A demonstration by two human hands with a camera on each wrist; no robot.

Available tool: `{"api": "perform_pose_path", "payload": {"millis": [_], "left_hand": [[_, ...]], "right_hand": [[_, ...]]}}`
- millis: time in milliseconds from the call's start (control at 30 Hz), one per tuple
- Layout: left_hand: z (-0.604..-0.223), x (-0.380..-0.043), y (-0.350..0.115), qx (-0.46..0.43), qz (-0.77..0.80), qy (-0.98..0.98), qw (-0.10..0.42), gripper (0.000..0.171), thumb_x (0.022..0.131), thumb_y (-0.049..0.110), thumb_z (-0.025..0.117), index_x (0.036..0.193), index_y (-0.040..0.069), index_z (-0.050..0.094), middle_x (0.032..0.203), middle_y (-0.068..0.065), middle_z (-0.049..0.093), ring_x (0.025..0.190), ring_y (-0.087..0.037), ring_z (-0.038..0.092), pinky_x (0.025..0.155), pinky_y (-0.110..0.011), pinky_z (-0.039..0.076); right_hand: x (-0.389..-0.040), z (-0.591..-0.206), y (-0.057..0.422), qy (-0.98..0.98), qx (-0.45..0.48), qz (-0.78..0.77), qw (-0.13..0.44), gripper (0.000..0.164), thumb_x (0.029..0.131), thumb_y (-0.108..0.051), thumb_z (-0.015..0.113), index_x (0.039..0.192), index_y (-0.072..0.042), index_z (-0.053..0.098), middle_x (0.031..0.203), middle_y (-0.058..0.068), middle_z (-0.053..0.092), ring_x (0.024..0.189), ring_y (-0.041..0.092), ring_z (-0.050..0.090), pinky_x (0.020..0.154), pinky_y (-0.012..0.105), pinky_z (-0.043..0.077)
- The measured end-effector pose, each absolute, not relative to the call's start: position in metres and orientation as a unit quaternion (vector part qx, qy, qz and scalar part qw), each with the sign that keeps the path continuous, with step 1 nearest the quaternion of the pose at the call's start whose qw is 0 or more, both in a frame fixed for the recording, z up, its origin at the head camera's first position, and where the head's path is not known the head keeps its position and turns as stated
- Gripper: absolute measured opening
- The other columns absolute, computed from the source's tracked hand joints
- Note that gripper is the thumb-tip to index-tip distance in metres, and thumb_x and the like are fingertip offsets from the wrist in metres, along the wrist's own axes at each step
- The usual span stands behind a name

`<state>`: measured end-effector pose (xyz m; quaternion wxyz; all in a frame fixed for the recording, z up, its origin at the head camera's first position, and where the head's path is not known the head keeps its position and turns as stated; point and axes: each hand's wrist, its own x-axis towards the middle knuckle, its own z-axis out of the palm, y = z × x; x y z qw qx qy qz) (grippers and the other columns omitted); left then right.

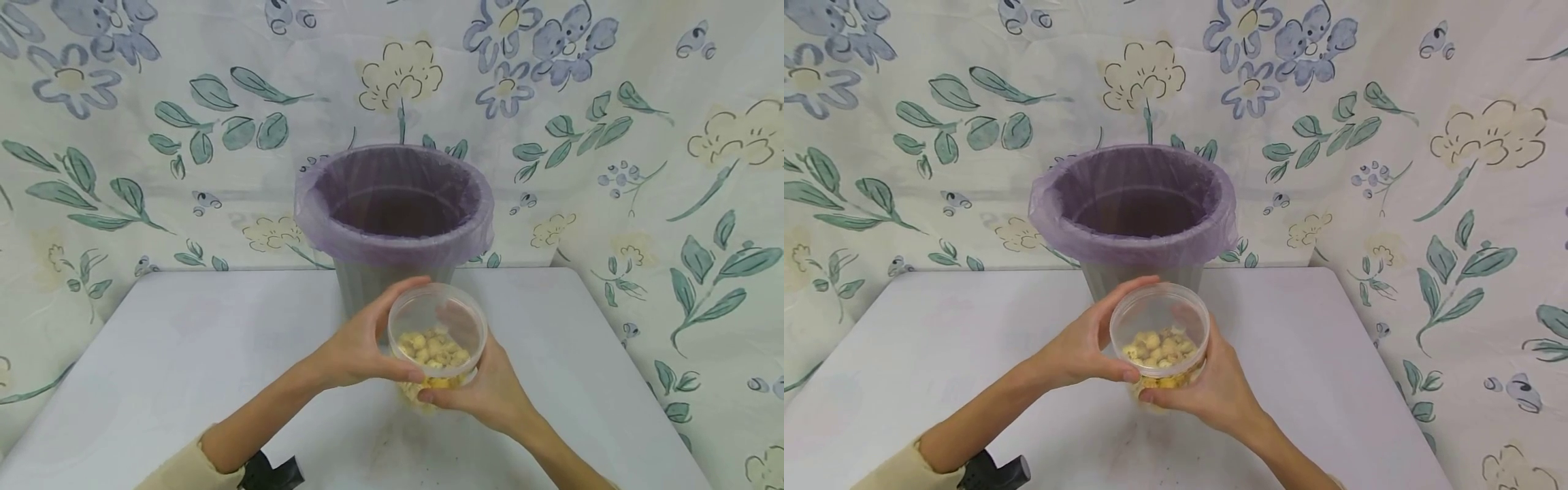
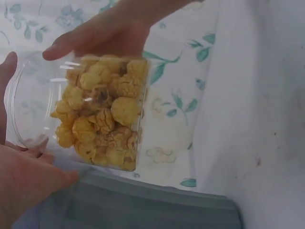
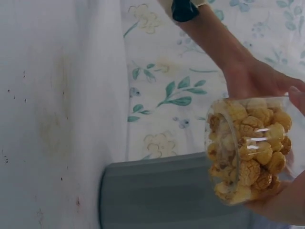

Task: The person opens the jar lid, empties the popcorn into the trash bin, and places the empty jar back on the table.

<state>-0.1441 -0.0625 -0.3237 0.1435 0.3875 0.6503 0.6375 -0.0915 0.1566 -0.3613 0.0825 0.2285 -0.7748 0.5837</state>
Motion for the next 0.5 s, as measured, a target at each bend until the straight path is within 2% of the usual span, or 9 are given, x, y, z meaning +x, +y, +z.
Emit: {"api": "perform_pose_path", "payload": {"millis": [233, 367, 500], "left_hand": [[-0.321, -0.142, -0.064, 0.374, 0.655, 0.646, 0.121, 0.106, 0.074, 0.028, 0.091, 0.156, 0.010, 0.027, 0.153, -0.005, 0.040, 0.134, -0.029, 0.041, 0.110, -0.055, 0.031], [-0.320, -0.142, -0.069, 0.366, 0.659, 0.648, 0.113, 0.104, 0.075, 0.030, 0.090, 0.156, 0.012, 0.027, 0.152, -0.006, 0.041, 0.132, -0.029, 0.042, 0.108, -0.056, 0.033], [-0.318, -0.140, -0.078, 0.350, 0.654, 0.662, 0.106, 0.104, 0.075, 0.031, 0.090, 0.156, 0.015, 0.028, 0.152, -0.004, 0.041, 0.130, -0.028, 0.042, 0.105, -0.052, 0.037]], "right_hand": [[-0.093, -0.362, 0.157, -0.772, 0.229, 0.586, 0.085, 0.102, 0.064, -0.012, 0.094, 0.148, -0.011, 0.036, 0.141, 0.007, 0.052, 0.120, 0.027, 0.054, 0.099, 0.037, 0.047], [-0.093, -0.362, 0.159, -0.767, 0.225, 0.595, 0.079, 0.101, 0.065, -0.009, 0.094, 0.148, -0.012, 0.037, 0.138, 0.007, 0.053, 0.118, 0.027, 0.054, 0.097, 0.034, 0.048], [-0.094, -0.362, 0.161, -0.764, 0.222, 0.602, 0.076, 0.102, 0.065, -0.008, 0.094, 0.149, -0.011, 0.035, 0.139, 0.009, 0.053, 0.123, 0.028, 0.053, 0.102, 0.030, 0.044]]}}
